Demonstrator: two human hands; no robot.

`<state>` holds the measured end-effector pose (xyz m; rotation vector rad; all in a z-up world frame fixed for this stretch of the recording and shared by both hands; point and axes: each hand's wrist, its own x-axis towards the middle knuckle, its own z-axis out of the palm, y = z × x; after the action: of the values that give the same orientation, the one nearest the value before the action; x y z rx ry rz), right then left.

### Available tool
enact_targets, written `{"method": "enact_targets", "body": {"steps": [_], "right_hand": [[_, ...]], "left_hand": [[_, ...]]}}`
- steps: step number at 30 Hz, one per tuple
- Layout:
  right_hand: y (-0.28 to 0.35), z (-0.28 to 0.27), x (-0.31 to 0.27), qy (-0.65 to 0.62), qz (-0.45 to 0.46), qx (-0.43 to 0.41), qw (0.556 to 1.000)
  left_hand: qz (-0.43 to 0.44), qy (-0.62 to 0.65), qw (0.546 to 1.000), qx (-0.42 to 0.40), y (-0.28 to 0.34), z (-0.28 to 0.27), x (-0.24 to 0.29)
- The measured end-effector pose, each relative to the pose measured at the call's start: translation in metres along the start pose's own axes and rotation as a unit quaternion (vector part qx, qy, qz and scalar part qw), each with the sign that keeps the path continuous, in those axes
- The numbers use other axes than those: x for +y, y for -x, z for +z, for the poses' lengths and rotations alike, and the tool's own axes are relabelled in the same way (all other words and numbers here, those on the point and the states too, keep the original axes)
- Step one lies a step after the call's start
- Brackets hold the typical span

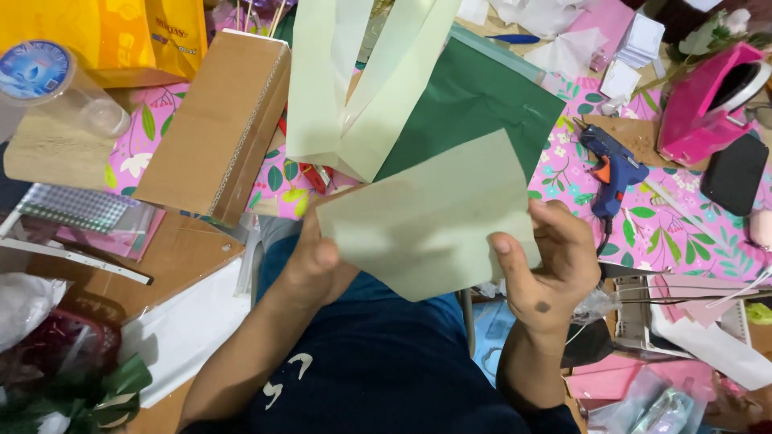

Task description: The person folds and staples gold and light green wrapping paper around a rectangular box. They use a red stapler to secure the paper and then fold the edges of the light green paper.

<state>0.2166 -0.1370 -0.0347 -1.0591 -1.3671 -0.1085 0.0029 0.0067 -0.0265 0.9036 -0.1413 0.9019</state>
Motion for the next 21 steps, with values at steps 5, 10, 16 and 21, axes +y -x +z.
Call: {"method": "enact_targets", "body": {"steps": [5, 10, 16, 21], "right_hand": [[-0.017, -0.011, -0.014, 0.003, 0.031, -0.099, 0.995], [-0.031, -0.007, -0.05, 0.049, 0.064, -0.193, 0.978], [-0.035, -0.002, -0.056, 0.101, 0.06, -0.244, 0.963], [-0.038, 0.001, -0.062, 0.136, 0.069, -0.202, 0.967]], "left_hand": [[-0.055, -0.177, 0.982, -0.021, -0.005, -0.01, 0.037], [-0.108, -0.368, 0.922, -0.057, -0.009, 0.028, 0.058], [-0.174, -0.378, 0.906, -0.076, -0.018, 0.044, 0.052], [-0.173, -0.354, 0.919, -0.038, -0.015, 0.044, 0.04]]}}
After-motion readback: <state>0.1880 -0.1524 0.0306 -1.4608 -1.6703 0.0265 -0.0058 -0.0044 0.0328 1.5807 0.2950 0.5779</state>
